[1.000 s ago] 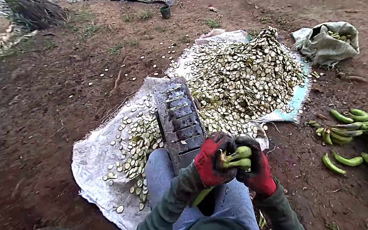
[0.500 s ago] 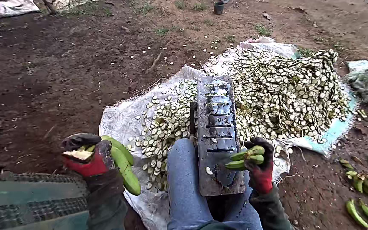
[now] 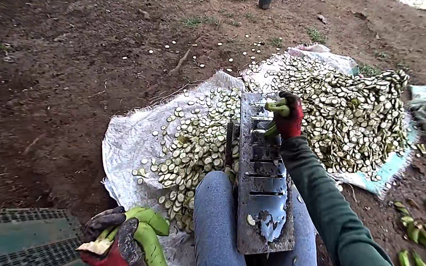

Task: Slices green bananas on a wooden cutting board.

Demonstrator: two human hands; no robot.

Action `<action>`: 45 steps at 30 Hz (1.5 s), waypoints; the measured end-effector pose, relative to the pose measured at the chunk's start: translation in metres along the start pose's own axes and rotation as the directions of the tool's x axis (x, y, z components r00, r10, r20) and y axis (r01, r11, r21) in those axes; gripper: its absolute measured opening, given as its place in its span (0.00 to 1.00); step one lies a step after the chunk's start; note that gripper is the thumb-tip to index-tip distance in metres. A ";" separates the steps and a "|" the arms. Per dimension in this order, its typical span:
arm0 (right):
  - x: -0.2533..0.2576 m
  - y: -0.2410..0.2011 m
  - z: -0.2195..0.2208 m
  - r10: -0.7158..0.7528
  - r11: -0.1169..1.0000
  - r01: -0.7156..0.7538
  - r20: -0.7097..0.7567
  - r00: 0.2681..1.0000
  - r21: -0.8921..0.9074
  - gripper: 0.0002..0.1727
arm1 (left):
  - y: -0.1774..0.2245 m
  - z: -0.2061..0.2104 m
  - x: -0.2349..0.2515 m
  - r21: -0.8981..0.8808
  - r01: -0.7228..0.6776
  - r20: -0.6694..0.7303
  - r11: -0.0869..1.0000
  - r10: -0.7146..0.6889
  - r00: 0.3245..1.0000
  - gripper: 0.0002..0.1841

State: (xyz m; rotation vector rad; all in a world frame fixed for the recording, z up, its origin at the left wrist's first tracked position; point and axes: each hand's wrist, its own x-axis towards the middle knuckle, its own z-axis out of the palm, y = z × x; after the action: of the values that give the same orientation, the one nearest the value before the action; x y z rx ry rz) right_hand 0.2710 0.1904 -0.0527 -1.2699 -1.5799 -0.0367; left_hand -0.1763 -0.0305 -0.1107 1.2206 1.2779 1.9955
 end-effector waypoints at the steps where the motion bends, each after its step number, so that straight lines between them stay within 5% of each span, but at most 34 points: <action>1: -0.033 -0.012 -0.013 0.012 0.997 -0.014 0.029 0.999 0.070 0.32 | -0.003 -0.005 0.000 -0.018 0.010 0.008 1.000 -0.010 1.000 0.17; 6: -0.220 -0.089 -0.080 0.045 0.975 -0.059 0.070 0.997 0.216 0.27 | -0.023 -0.018 0.007 -0.050 0.039 0.049 0.998 -0.036 0.998 0.15; 8: -0.207 -0.080 -0.077 -0.025 0.985 0.007 0.106 0.994 0.170 0.28 | -0.030 -0.012 0.002 -0.047 0.043 0.044 0.998 -0.041 0.998 0.15; 12: -0.071 -0.009 -0.010 -0.153 0.988 0.154 0.029 0.988 -0.025 0.27 | -0.021 0.008 -0.001 0.033 0.005 0.048 0.999 -0.007 0.999 0.16; 16: 0.006 0.011 0.021 -0.081 0.981 0.079 -0.003 0.997 -0.178 0.30 | -0.010 0.014 -0.003 0.034 -0.083 0.057 0.996 0.081 0.995 0.14; 24: -0.236 -0.083 -0.088 -0.044 0.991 0.023 0.161 0.986 0.134 0.32 | -0.033 -0.006 -0.006 0.012 0.037 0.044 0.999 -0.037 0.998 0.17; 26: -0.212 -0.067 -0.075 -0.099 0.995 0.092 0.160 0.982 0.048 0.32 | -0.036 -0.001 -0.006 0.031 0.033 0.052 0.999 -0.035 0.998 0.17; 29: -0.104 -0.020 -0.023 -0.195 0.965 0.214 0.133 0.972 -0.150 0.26 | -0.041 0.004 -0.006 0.008 -0.011 0.086 1.000 0.010 0.996 0.16; 33: -0.004 0.008 0.022 -0.094 0.949 0.141 0.173 0.980 -0.283 0.31 | -0.023 0.017 -0.012 0.020 0.008 0.030 1.000 -0.009 1.000 0.17; 36: -0.037 -0.036 -0.005 0.100 0.948 -0.022 0.231 0.968 -0.316 0.36 | -0.028 0.005 -0.014 0.003 -0.001 0.056 1.000 0.001 0.998 0.17; 41: -0.232 -0.122 -0.065 0.017 0.997 -0.004 0.176 0.984 -0.074 0.23 | -0.032 -0.005 -0.014 0.049 0.011 0.088 0.999 -0.015 0.996 0.18; 43: -0.245 -0.117 -0.059 -0.076 0.995 0.085 0.181 0.981 -0.043 0.23 | -0.043 -0.005 -0.013 0.029 0.003 0.095 1.000 -0.006 0.995 0.18; 45: -0.196 -0.090 -0.035 -0.115 0.989 0.128 0.162 0.980 -0.076 0.25 | -0.049 -0.004 -0.015 0.018 0.011 0.090 1.000 -0.013 0.996 0.18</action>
State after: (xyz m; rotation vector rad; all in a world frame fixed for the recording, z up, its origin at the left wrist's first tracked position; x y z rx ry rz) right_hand 0.2059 -0.0041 -0.1288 -1.2665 -1.8081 -0.0841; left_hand -0.1763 -0.0215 -0.1608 1.2923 1.2584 1.9025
